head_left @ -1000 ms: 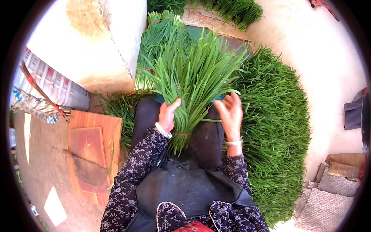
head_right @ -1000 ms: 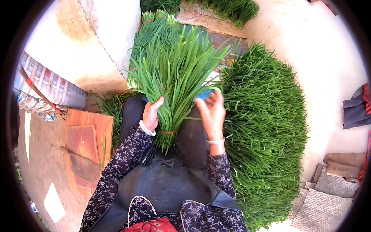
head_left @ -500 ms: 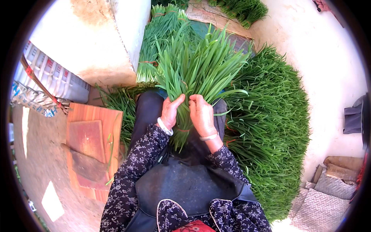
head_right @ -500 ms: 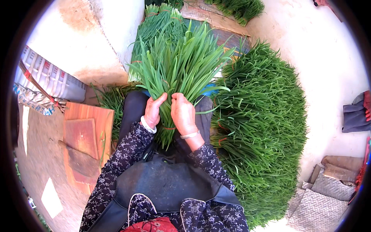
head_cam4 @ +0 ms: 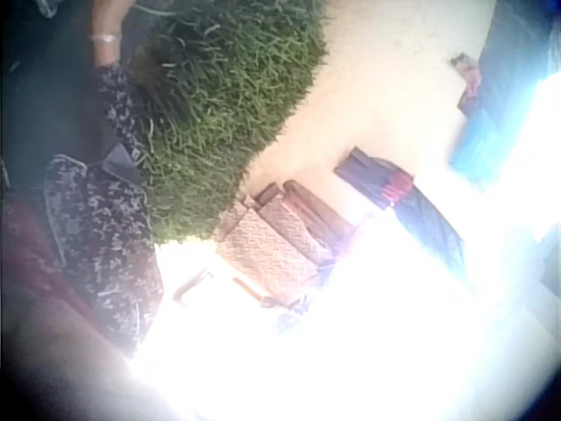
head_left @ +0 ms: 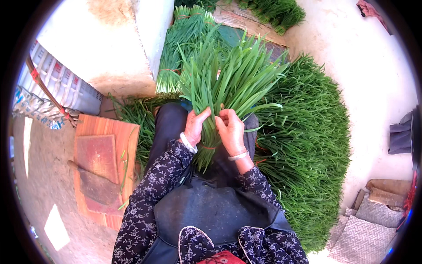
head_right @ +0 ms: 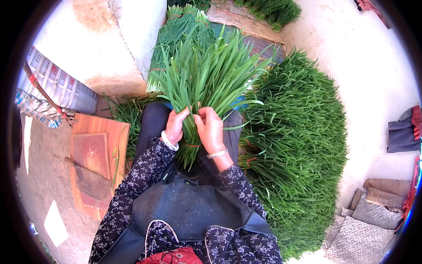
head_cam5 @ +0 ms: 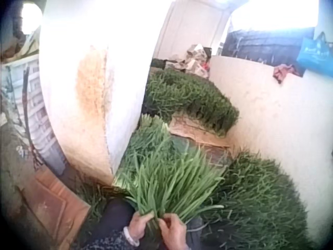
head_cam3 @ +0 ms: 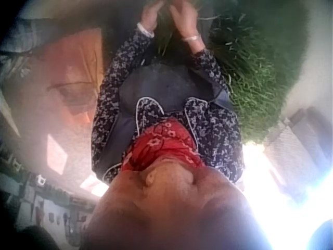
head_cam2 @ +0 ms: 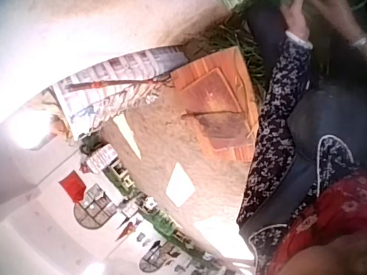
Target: The person gathers stalks of green leafy vegetables by hand, aligns them into a bundle, and ties the bundle with a thin strip of leaf.
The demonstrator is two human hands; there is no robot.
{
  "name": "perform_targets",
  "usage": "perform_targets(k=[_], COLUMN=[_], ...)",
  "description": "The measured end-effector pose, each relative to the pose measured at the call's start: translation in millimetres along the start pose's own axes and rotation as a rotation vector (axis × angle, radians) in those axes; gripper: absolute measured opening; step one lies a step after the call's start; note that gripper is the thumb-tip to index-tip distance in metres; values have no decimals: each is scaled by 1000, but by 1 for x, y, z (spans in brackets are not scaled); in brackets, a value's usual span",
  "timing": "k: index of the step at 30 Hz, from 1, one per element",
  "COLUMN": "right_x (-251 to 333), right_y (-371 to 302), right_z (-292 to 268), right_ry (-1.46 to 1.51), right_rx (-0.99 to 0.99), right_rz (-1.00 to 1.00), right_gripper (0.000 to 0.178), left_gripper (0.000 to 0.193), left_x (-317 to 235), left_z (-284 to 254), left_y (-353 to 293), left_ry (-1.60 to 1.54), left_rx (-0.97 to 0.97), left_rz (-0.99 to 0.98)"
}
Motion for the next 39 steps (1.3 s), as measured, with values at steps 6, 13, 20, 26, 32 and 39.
perform_targets(k=[6,13,20,26,32,39], right_x=[-9,-24,-23,-1,73,35], right_y=[-3,-3,-5,2,-20,8], right_z=[-3,-4,-4,-24,-76,-96], right_ry=[52,97,329,350,409,-109], right_rx=[-27,-62,12,-35,441,25], right_rz=[99,126,404,358,408,161], right_gripper=[23,24,19,9,24,74], left_gripper=[31,31,32,31,36,48], left_x=[3,-4,4,2,3,-2], left_z=[-4,4,-2,0,-1,7], left_y=[1,-2,1,1,-1,-5], left_ry=[-15,69,33,-7,8,87], left_rx=[-23,-44,-33,-12,-74,87], left_rz=[-9,58,17,-20,7,58])
Point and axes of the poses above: each hand's wrist, its own y-axis towards the middle knuckle, its own z-axis out of the palm, x = y × z, the point moved 4 cm from there along y, towards the middle knuckle, and after that the axes turned 11 degrees about -x, right-handed, at the moved point
